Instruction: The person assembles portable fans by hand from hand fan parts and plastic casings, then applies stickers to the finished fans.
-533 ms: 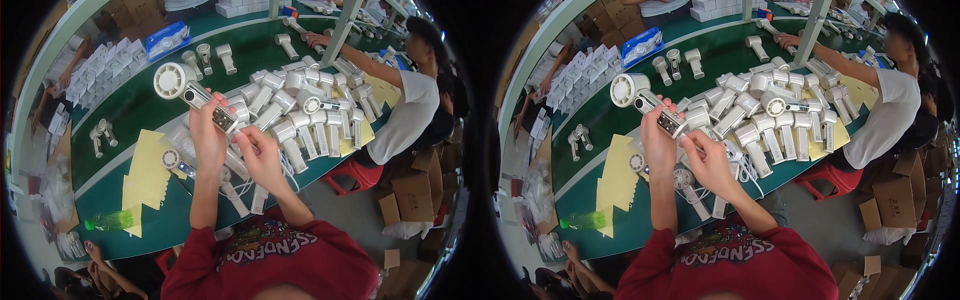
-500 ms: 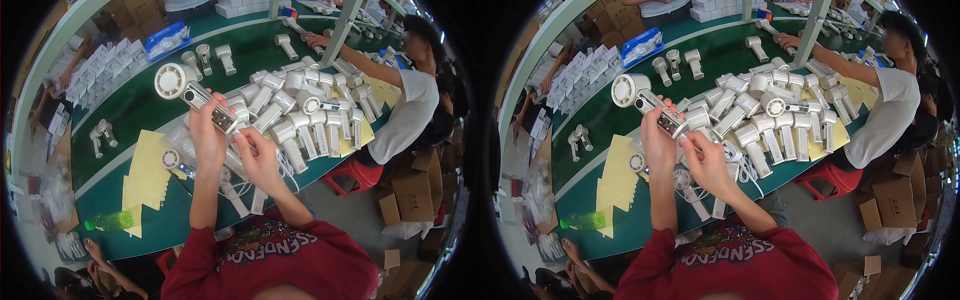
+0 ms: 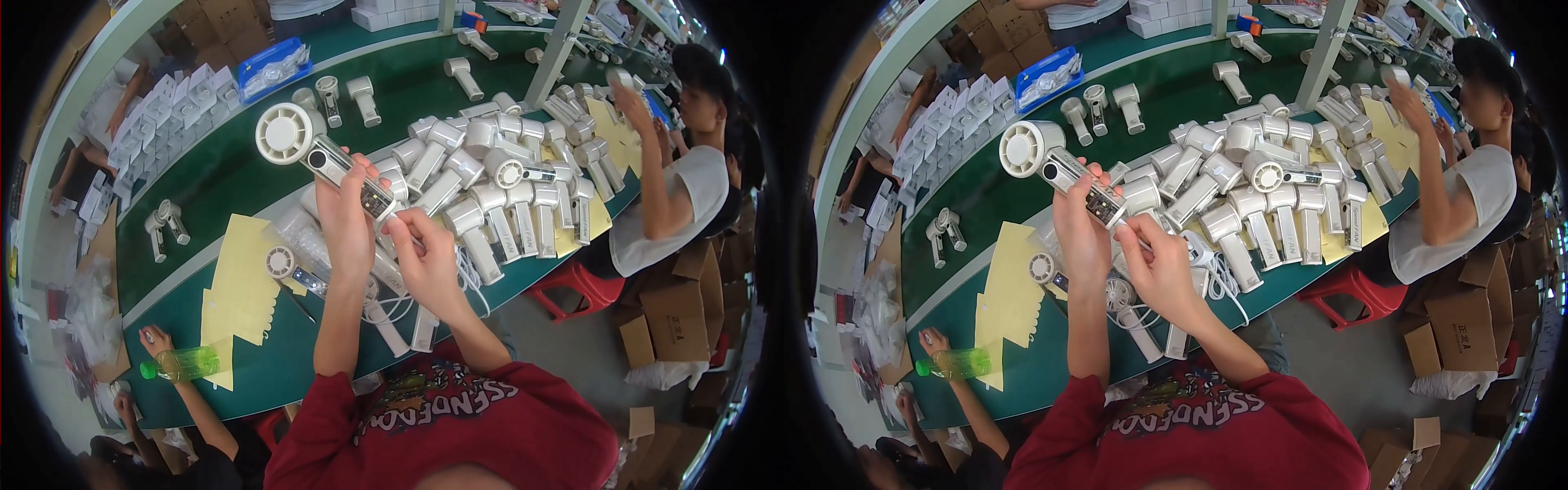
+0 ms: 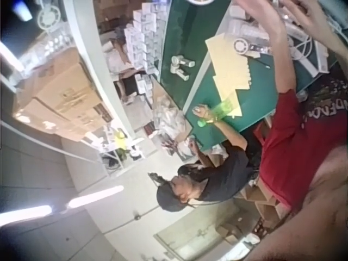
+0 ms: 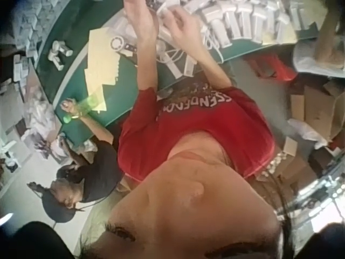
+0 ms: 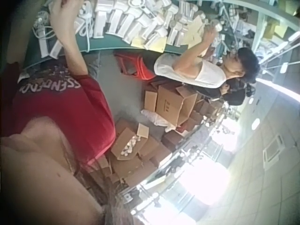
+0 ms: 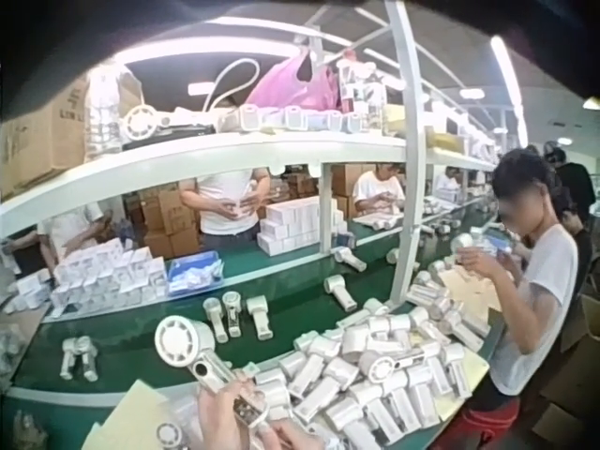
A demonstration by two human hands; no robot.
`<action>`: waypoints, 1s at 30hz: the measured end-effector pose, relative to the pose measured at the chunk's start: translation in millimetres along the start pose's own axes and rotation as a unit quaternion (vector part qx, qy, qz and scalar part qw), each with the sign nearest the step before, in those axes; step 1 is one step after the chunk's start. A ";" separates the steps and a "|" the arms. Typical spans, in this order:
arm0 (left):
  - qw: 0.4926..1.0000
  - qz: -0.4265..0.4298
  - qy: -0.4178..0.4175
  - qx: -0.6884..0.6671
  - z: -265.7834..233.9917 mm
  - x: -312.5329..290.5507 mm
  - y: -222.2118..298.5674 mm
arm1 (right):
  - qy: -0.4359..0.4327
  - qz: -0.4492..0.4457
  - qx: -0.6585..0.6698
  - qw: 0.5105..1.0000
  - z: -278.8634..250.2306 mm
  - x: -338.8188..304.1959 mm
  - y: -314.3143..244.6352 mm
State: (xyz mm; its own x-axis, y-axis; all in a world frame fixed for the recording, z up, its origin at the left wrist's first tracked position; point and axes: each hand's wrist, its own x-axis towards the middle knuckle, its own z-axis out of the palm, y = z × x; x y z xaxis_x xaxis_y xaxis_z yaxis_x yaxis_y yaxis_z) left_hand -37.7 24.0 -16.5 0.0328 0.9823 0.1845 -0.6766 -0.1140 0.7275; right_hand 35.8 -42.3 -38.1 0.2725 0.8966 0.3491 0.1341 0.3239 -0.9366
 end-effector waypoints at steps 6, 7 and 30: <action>0.998 0.018 -0.015 0.056 -0.1 -1.2 -6.7 | -0.011 -0.012 -0.021 1.000 -4.7 -0.5 5.4; 0.998 0.020 -0.016 0.056 0.0 -1.4 -5.9 | -0.011 -0.015 -0.021 1.000 -6.2 -0.2 4.0; 0.968 -0.016 -0.233 0.090 0.5 -6.1 18.4 | -0.081 0.025 0.118 0.989 -24.0 -20.4 -5.8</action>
State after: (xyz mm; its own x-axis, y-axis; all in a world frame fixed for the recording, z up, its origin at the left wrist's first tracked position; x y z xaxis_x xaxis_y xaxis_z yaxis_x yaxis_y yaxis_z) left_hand -50.0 15.8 -3.9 0.4080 0.8174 0.4067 -0.5320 -0.1492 0.8335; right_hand 52.3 -69.7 -39.1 0.1137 0.9438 0.3103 -0.1075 0.3221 -0.9406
